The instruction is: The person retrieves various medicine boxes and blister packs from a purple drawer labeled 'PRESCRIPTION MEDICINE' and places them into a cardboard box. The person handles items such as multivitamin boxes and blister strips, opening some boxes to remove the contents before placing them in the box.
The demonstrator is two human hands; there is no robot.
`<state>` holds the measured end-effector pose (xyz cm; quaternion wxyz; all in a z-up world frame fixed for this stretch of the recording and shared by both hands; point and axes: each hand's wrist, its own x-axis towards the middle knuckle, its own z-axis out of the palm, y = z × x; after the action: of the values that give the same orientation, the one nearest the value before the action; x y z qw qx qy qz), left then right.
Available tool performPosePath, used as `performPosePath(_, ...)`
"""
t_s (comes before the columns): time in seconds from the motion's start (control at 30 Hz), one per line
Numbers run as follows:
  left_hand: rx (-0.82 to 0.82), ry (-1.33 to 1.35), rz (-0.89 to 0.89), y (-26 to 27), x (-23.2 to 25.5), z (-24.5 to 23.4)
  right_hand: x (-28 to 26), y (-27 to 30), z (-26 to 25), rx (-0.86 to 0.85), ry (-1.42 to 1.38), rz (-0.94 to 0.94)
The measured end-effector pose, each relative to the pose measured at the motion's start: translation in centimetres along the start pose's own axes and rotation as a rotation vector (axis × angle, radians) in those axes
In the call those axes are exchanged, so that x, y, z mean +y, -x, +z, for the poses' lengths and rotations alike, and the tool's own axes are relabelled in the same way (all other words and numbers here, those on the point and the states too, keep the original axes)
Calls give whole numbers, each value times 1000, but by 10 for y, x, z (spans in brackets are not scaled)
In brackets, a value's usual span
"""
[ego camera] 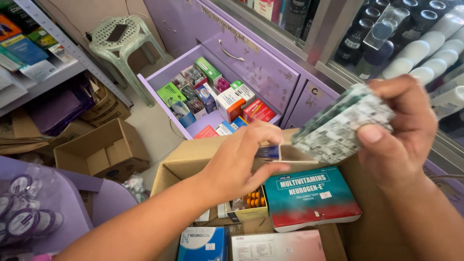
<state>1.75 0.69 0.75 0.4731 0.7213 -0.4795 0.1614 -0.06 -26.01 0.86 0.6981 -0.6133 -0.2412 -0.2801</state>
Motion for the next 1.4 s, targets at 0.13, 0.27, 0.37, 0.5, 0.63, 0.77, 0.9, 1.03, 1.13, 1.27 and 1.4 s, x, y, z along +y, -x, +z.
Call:
performPosePath(0.13, -93, 65, -87, 4, -2, 1, -5, -8, -3, -145, -21, 116)
performPosePath(0.27, -261, -8, -105, 5, -10, -6, -3, -18, -17, -356, 157, 245)
performPosePath(0.37, -437, 51, -207, 13, -19, -4, -1, -27, -21, -542, 287, 377)
performPosePath(0.5, -743, 57, -522, 4, -9, -5, 1, -33, -3, -983, 632, 802)
performPosePath(0.63, -880, -62, -548, 15, -13, 11, 1, -32, 25, -1225, 785, 992)
performPosePath(0.77, -792, -90, -472, 33, -25, 33, 7, -17, 33, -1406, 1140, 855)
performPosePath(0.9, -784, -155, -539, 35, -24, 44, 17, 12, 39, -1538, 1525, 687)
performPosePath(1.03, -824, -140, -598, 26, -20, 43, 47, 59, 23, -1455, 1588, 334)
performPosePath(1.13, -848, -173, -599, 23, -19, 40, 37, 55, 38, -1497, 1549, 225)
performPosePath(1.27, -862, -153, -560, 16, -13, 28, 13, 25, 58, -1648, 1422, 599)
performPosePath(1.4, -880, -202, -502, 16, -11, 14, 2, 11, 64, -1619, 1354, 772)
